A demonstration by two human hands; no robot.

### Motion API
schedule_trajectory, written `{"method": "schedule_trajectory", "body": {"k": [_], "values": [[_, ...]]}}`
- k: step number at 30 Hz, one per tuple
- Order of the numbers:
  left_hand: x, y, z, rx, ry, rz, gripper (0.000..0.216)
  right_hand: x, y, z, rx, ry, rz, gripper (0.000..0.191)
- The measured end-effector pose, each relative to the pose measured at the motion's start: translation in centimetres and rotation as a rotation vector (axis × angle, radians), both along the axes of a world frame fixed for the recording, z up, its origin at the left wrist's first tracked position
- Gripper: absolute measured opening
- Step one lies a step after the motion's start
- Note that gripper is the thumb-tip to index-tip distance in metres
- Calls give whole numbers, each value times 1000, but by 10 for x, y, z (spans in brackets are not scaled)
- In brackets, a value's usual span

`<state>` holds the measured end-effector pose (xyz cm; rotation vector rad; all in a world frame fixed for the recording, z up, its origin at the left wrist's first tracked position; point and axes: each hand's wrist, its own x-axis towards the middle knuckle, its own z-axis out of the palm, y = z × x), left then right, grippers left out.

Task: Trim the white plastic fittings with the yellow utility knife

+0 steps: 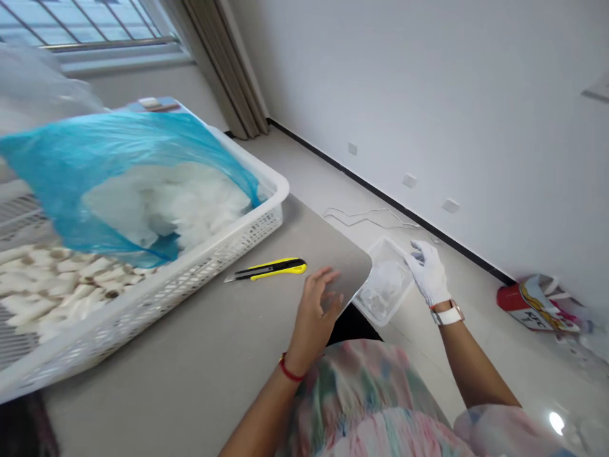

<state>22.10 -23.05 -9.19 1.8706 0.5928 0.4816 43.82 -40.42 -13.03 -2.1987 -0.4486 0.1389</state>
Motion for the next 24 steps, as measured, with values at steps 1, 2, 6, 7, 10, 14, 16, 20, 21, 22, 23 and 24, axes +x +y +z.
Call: {"method": "schedule_trajectory", "body": {"k": [1, 2, 6, 7, 10, 14, 16, 20, 21, 22, 23, 24], "values": [[-11, 2, 1, 2, 6, 31, 32, -7, 13, 8, 32, -29, 53, 46], [-22, 3, 2, 6, 9, 62, 30, -15, 26, 17, 79, -90, 123, 42], [-70, 5, 5, 42, 6, 205, 29, -57, 80, 57, 161, -205, 466, 28], [-81, 5, 5, 50, 4, 247, 30, -66, 92, 64, 164, -206, 571, 27], [-114, 7, 5, 84, -6, 393, 33, -90, 134, 77, 219, -278, 831, 24], [-157, 18, 8, 219, 28, 640, 33, -122, 195, 87, 254, -428, 1135, 22], [-178, 27, 14, 320, 48, 775, 29, -141, 219, 93, 279, -491, 1271, 21], [-209, 53, 39, 548, 18, 985, 23, -170, 250, 93, 305, -586, 1457, 19], [-214, 63, 46, 604, 13, 1015, 22, -175, 254, 91, 316, -598, 1481, 19], [-218, 73, 54, 649, 19, 1037, 21, -178, 258, 87, 326, -605, 1500, 19], [-220, 85, 62, 686, 42, 1051, 20, -180, 260, 82, 332, -611, 1513, 20], [-222, 98, 69, 711, 88, 1045, 20, -181, 261, 77, 332, -621, 1522, 20]]}}
